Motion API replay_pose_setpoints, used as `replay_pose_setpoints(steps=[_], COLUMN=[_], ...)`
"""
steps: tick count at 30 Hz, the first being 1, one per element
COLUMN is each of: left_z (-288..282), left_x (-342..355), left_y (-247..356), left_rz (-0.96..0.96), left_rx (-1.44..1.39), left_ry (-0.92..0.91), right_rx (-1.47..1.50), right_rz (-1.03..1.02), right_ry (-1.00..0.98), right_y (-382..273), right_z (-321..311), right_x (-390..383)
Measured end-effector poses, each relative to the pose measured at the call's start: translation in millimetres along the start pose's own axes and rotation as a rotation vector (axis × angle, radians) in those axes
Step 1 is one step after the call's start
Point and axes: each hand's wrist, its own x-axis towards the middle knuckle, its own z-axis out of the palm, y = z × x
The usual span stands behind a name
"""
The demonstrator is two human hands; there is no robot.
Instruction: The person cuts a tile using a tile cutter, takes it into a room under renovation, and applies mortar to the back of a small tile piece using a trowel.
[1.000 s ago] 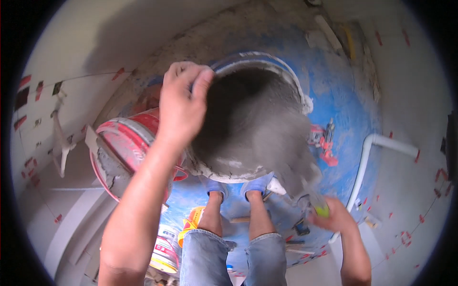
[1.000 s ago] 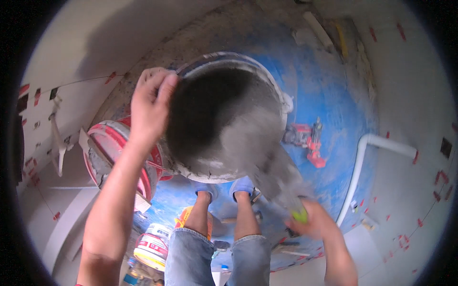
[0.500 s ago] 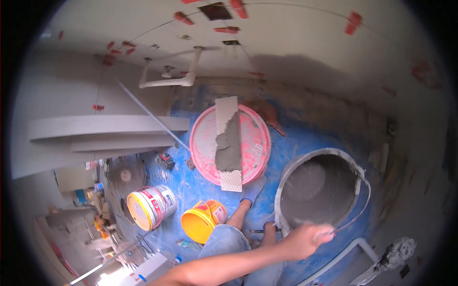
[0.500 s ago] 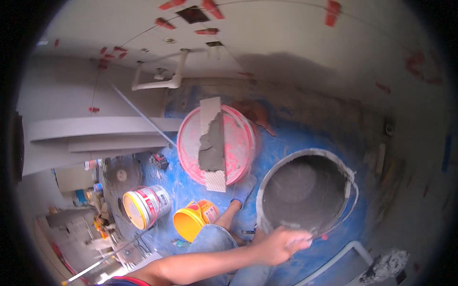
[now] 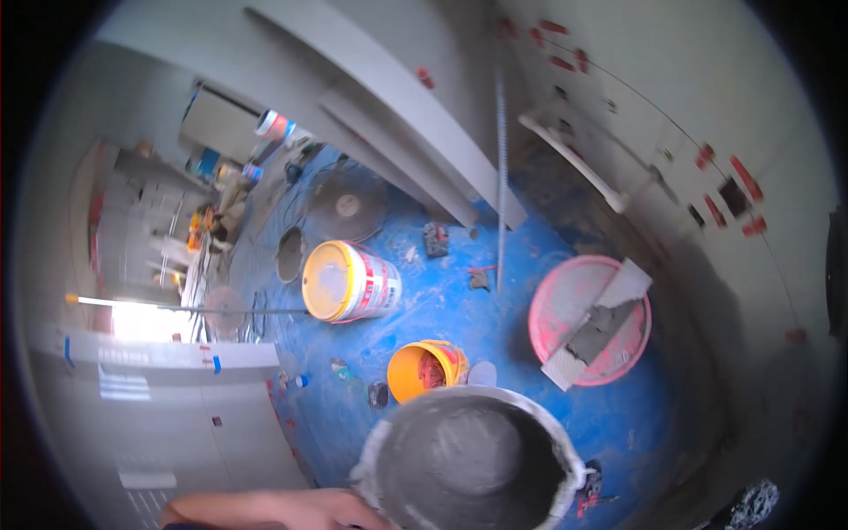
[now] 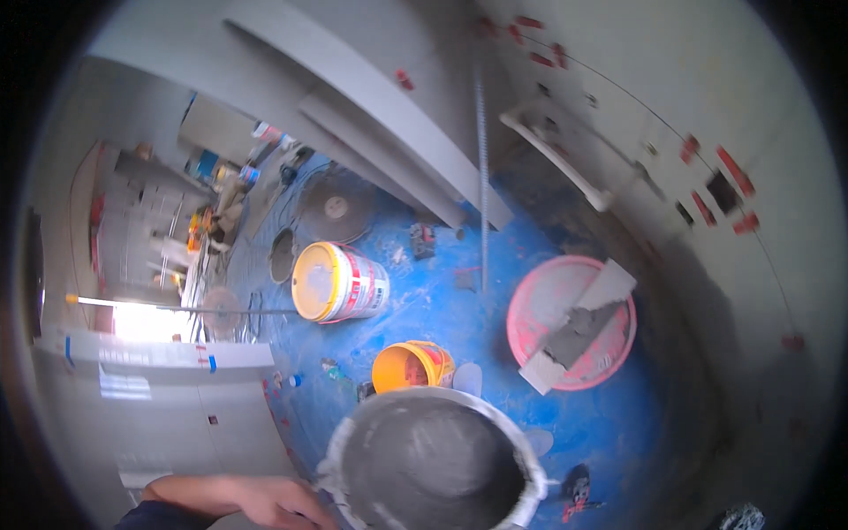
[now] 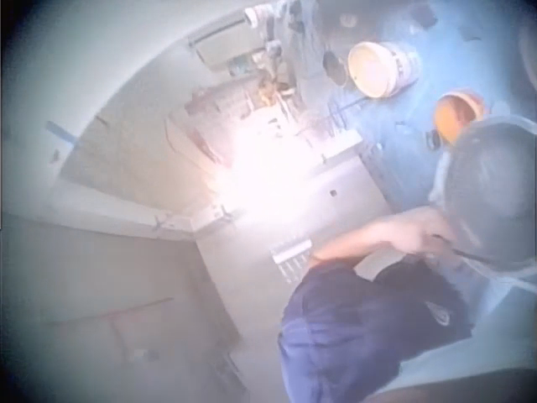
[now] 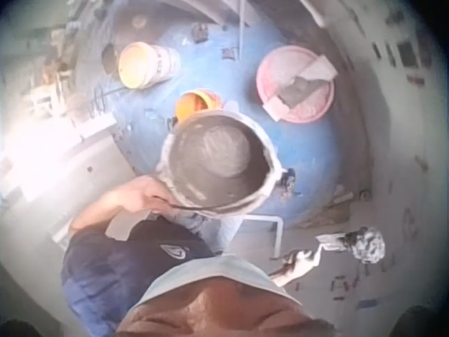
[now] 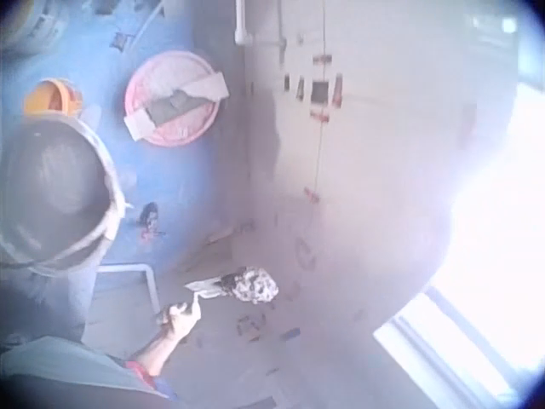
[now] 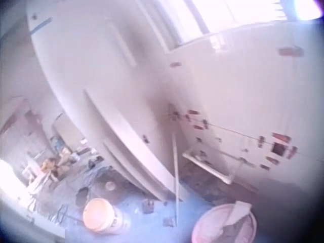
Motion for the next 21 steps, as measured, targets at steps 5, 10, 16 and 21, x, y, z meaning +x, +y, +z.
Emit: replay_pose_setpoints(steps=[5, 10, 16, 21], left_z=[38, 45, 36, 42], left_x=[-107, -121, -141, -114], left_y=[-152, -290, -444, -611], left_rz=[0.215, 0.764, 0.293, -0.221], left_rx=[-0.330, -1.305, -1.423, -1.562], left_ry=[0.376, 0.908, 1.459, 1.616], right_rx=[-0.293, -0.181, -0.156, -0.145], right_rz=[-0.133, -0.185, -0.203, -0.181], right_ry=[-0.373, -0.549, -0.754, -0.925], right_y=[-54, -107, -147, -154], right_z=[41, 126, 235, 320], right_x=[8, -17, -67, -116])
